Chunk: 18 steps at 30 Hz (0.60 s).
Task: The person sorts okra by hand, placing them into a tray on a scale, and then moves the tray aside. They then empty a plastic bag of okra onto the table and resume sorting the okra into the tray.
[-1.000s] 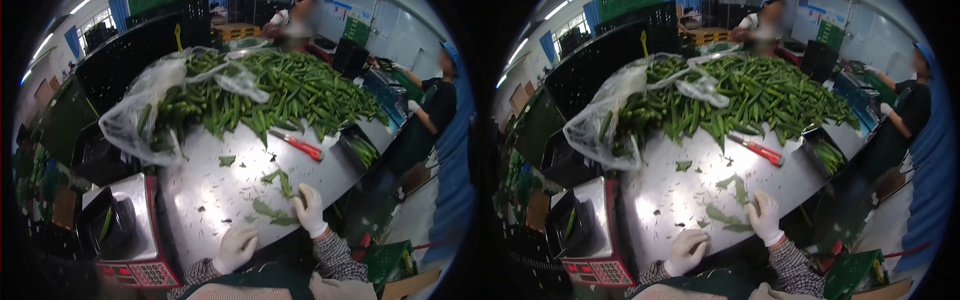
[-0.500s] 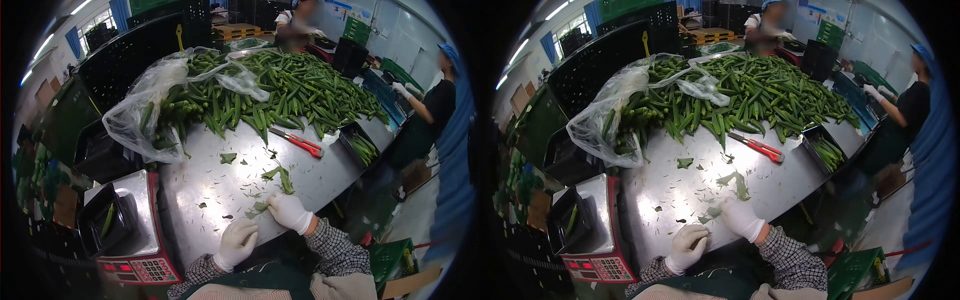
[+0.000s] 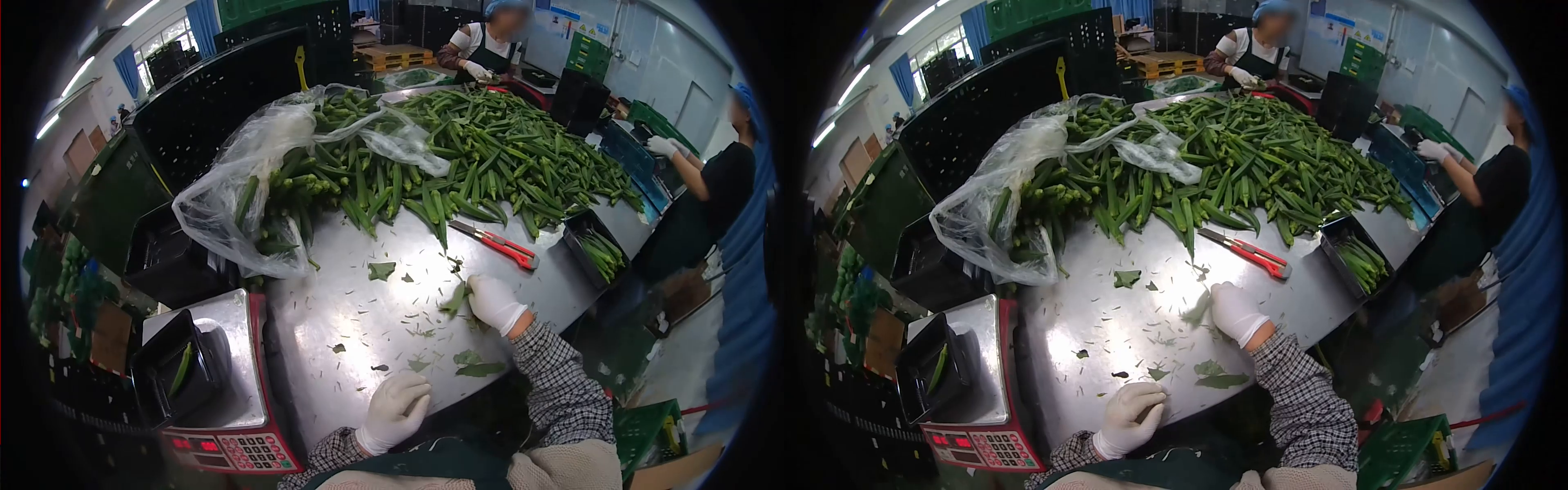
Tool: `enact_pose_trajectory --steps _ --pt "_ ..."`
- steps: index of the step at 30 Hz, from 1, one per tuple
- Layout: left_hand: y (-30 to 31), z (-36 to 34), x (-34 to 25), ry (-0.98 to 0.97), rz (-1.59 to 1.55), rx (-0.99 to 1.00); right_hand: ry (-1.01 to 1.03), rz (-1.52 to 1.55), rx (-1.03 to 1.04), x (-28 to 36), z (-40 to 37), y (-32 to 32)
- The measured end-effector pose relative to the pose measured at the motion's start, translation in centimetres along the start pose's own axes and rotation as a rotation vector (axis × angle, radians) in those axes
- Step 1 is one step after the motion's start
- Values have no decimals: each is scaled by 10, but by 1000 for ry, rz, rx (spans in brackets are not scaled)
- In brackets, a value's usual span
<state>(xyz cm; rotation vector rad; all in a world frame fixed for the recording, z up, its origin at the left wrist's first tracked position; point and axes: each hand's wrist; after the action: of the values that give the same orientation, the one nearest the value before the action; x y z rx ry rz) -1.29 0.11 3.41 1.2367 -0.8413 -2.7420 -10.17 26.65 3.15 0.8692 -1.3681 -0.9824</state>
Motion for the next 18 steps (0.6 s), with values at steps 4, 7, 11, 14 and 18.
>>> enact_pose_trajectory --steps 4,7,11,14,18 --pt "-1 0 2 -5 -2 16 40 156 32 -9 18 19" --pt "-2 -2 4 1 4 27 122 110 -172 -7 51 29" --pt "0 -1 4 25 4 50 158 -3 -68 -11 85 12" --pt "-1 -3 7 28 19 32 175 54 -33 -10 83 9" --pt "-1 -4 7 26 38 57 118 123 -44 -7 79 10"
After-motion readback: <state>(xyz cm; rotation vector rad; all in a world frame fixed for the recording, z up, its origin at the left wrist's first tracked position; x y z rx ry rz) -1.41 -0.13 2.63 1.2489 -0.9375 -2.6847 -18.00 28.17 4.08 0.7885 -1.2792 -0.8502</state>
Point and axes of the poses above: each hand's wrist, its own z-axis towards the middle knuckle, its own y-axis out of the back of the hand, x = y × z, and after that the axes turned 5 degrees about z, right-handed
